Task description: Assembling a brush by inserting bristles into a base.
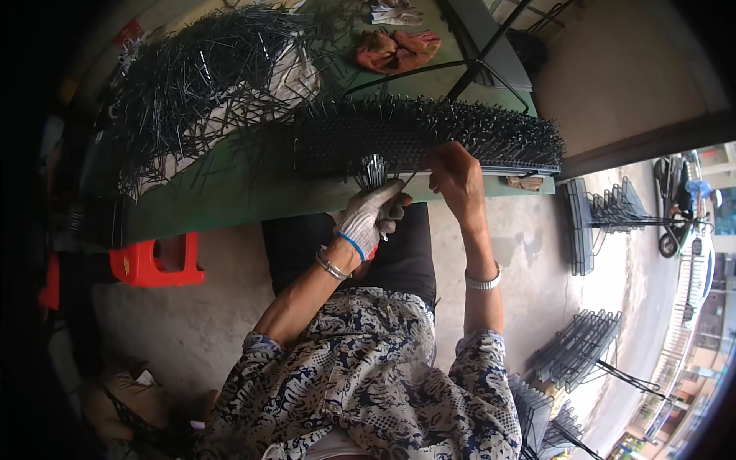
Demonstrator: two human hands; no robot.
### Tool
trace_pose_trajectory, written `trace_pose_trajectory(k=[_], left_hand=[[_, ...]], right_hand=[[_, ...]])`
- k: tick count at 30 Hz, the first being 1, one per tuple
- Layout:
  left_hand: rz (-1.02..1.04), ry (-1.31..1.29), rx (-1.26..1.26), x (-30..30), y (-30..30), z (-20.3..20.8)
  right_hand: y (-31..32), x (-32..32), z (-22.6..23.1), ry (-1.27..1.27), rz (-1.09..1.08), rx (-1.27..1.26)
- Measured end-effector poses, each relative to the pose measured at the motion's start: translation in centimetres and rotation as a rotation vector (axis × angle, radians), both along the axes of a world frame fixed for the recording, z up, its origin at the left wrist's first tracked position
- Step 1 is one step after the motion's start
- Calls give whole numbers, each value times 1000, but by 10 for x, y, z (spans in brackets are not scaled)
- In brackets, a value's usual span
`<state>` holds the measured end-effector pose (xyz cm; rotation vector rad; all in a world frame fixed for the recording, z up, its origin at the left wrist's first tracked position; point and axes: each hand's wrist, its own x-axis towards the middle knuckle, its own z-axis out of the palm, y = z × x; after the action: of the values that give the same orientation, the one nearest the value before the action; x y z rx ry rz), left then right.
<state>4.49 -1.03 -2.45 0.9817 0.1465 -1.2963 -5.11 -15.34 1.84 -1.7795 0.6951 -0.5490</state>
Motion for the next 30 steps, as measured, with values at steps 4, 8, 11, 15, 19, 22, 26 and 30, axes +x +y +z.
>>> trace_pose_trajectory(k=[4, 8, 11, 15, 19, 22, 26, 30], left_hand=[[4, 21, 28, 4, 2, -4], [-41, 32, 27, 1, -1, -4], [-56, 76, 18, 1, -4, -8], [-91, 97, -3, 4, -3, -11], [-69, 73, 8, 2, -1, -5], [-89, 81, 11, 1, -2, -8], [-67, 22, 16, 0, 0, -2], [-76, -34, 23, -4, -1, 6]], right_hand=[[0, 6, 5, -10, -310, -397], [-14, 19, -9, -93, -427, -805], [-16, 23, -13, -92, -435, -822], [-16, 24, -12, -62, -441, -833], [-14, 24, -15, -62, -414, -786], [-15, 23, -20, -15, -367, -753], [-16, 29, -18, 82, -360, -836], [-29, 32, -22, 314, -284, -870]])
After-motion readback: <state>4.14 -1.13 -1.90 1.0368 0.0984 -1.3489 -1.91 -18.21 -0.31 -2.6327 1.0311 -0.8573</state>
